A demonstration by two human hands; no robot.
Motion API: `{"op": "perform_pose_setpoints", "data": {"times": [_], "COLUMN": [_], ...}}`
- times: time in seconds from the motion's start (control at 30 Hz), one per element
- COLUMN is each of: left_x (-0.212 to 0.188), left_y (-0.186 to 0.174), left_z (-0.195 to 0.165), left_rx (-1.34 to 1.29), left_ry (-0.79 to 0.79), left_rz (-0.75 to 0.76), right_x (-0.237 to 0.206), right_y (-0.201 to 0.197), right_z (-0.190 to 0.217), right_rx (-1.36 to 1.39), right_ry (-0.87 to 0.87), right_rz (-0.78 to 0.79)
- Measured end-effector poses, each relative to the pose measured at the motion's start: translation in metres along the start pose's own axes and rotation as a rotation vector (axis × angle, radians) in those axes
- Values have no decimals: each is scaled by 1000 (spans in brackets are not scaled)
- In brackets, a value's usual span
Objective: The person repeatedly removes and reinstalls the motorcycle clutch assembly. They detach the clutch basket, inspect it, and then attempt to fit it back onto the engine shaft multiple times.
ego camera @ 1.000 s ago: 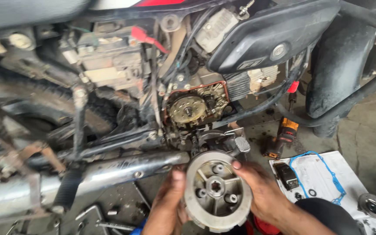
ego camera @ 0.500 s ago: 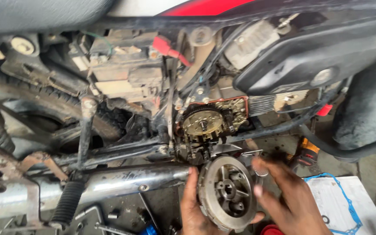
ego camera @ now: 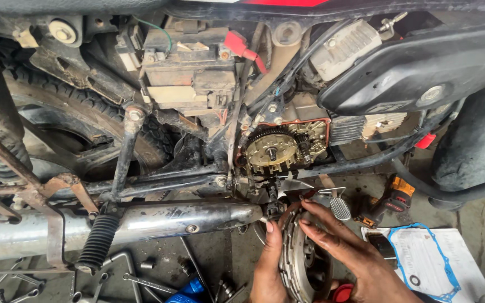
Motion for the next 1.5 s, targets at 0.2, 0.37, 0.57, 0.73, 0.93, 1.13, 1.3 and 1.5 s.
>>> {"op": "perform_pose_setpoints", "data": {"times": [0.2,0.37,0.57,0.73,0.93,1.13,1.3,1.5], "left_x": [0,15,65,104,81,20,17,-22], "left_y": [4,-10,-45,-79,-61,-30,-29,-35], "left_z": [-2,4,24,48,32,12,-12,-36], "left_rx": [201,216,316,342,325,63,953,753], "left_ry": [209,253,373,426,282,137,420,231], "left_rz": [193,275,263,263,270,77,-262,41], "right_x": [-14,-20,-20,-6,4,-7,-16,-6], "right_y": [10,11,13,7,8,26,47,33], "right_z": [-11,-21,-15,-11,7,-36,-60,-50], "right_rx": [-34,-13,243,265,491,868,1251,1292], "right_ry": [-68,-165,-11,-106,-41,704,537,511], "right_rz": [-10,-39,-155,-167,-262,-634,-748,-798]}}
Point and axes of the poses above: each hand's wrist, its own x-axis towards the middle knuckle, its own y-axis out of the palm, z = x × y, the point moved 1 cm from there along x, towards the middle knuckle, and after that the axes turned 11 degrees about -y, right-handed, at the moved point
